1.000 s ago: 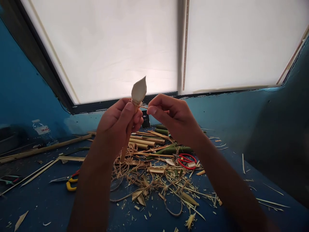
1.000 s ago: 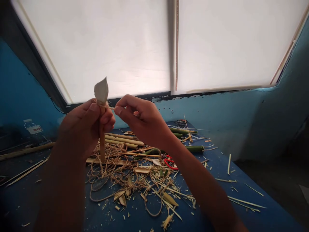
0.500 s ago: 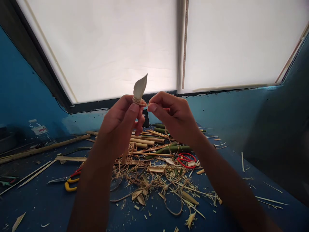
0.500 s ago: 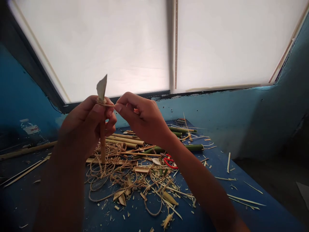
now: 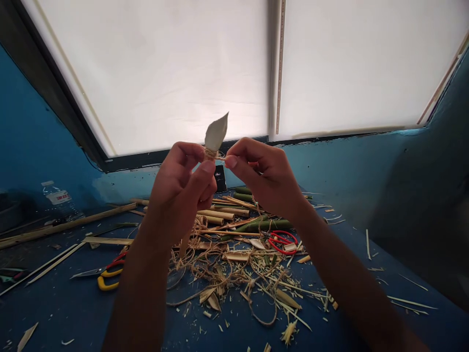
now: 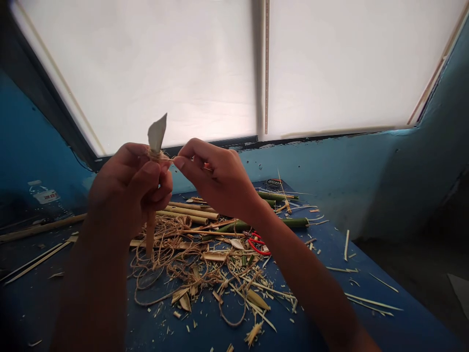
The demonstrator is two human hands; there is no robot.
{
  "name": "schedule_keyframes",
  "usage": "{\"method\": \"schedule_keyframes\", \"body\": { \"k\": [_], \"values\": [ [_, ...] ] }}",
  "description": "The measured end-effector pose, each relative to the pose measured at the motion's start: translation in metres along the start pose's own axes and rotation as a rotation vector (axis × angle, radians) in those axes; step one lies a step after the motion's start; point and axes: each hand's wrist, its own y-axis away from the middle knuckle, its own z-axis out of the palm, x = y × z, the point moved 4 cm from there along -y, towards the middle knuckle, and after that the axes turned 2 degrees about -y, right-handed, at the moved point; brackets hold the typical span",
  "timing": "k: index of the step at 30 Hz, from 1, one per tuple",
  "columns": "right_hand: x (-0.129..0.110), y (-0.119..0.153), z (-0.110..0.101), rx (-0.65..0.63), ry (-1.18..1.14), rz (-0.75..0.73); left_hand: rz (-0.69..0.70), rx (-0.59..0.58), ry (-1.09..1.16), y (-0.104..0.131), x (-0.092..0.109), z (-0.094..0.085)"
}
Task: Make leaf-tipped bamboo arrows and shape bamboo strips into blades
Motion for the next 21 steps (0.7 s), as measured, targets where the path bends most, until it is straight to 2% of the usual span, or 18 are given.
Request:
{"method": "schedule_keyframes", "body": {
  "k": [5,9,14,21],
  "values": [
    [0.0002,0.0001,0.0024,-0.019,0.039,0.007,0.055,0.044,-0.071,-0.0010,0.0030,0.0012],
    [-0.0033,-0.0002,0.0033,0.002,0.049,-0.021,0.031,0.029,-0.150,-0.0009,0.0044,0.0034],
    [-0.0059,-0.0003,0.0026,0.026,0.087,-0.050,-0.008,0.041,-0.084,-0.0002,0.0039,0.0026],
    [-0.0063,0.0019,0.0057,-0.048,0.126,-0.074,0.019,0.069,-0.025,-0.0013,0.0071,0.0043]
  ]
}}
